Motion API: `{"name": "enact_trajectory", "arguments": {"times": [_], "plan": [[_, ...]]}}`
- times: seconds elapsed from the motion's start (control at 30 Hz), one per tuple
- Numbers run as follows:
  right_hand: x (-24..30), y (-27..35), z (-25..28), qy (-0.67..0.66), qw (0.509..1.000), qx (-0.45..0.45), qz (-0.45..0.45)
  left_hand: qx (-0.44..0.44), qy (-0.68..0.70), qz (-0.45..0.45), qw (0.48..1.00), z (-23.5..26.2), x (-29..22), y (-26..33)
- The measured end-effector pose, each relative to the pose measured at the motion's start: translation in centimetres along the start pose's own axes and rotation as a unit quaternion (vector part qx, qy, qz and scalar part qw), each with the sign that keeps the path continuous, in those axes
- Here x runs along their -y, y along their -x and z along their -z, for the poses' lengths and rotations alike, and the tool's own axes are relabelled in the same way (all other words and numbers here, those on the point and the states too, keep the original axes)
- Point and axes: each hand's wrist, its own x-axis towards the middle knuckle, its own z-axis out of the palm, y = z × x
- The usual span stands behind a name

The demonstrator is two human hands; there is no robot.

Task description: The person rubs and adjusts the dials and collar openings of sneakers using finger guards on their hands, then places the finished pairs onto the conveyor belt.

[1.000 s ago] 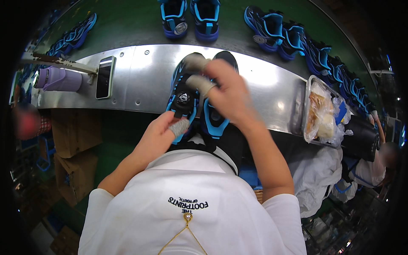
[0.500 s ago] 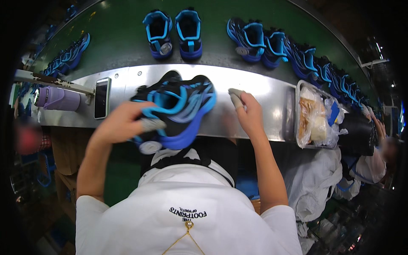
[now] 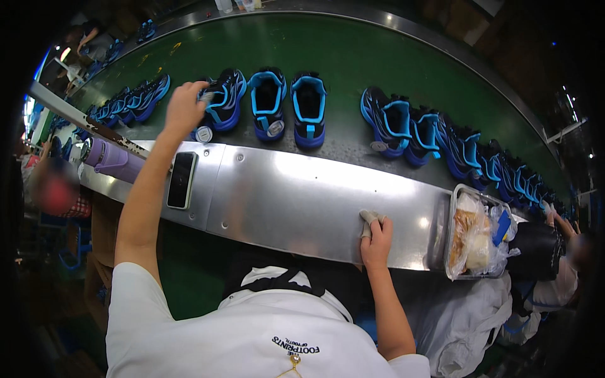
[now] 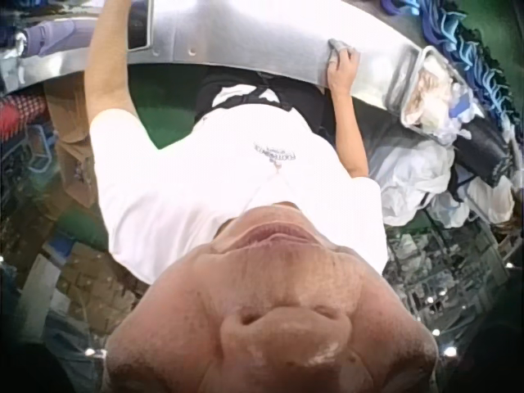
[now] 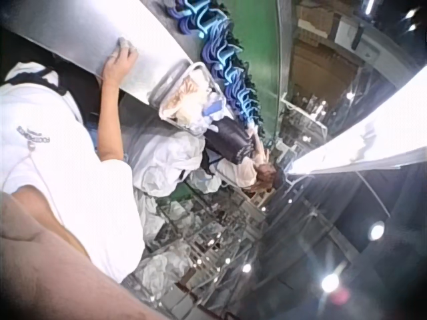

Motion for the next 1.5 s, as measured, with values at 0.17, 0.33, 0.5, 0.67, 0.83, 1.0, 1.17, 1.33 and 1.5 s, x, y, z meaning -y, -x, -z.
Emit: {"name": "enact_trajectory", "arguments": {"times": [0.17,0.33,0.5,0.67,0.83,1.0,1.17,1.33,1.5], "plan": [[-0.2,-0.3,-0.6,0.002,1.0,-0.018,0.008,0.216,0.081,-0.083,0.969,-3.4,-8.0,-1.3],[-0.2,-0.1,-0.6,-0.003,1.0,-0.027,-0.008,0.321,0.0,-0.082,0.944,-7.9,-13.4,-1.9],[-0.1,0.2,-0.3,-0.022,0.999,-0.021,-0.015,0.362,0.112,-0.029,0.925,-6.7,-15.6,-3.1],[-0.6,0.9,-0.1,0.027,0.999,-0.021,-0.009,0.419,0.246,-0.07,0.871,1.7,-17.1,4.0],[-1.4,-1.8,1.3,-0.201,0.955,0.077,-0.204,0.354,0.261,-0.13,0.889,4.8,-19.4,16.9],[8.7,-6.4,6.4,-0.322,0.917,0.23,-0.042,0.129,0.343,-0.008,0.93,8.4,-18.3,18.6],[14.0,-8.8,3.0,-0.126,0.963,0.197,0.134,-0.017,0.221,0.047,0.974,7.4,-18.3,16.0],[12.7,-9.4,1.2,-0.093,0.97,0.179,0.132,0.121,0.224,0.02,0.967,4.4,-17.8,14.5],[12.8,-9.1,1.1,-0.179,0.969,0.164,0.032,0.132,0.239,0.05,0.961,4.1,-18.9,14.7]]}}
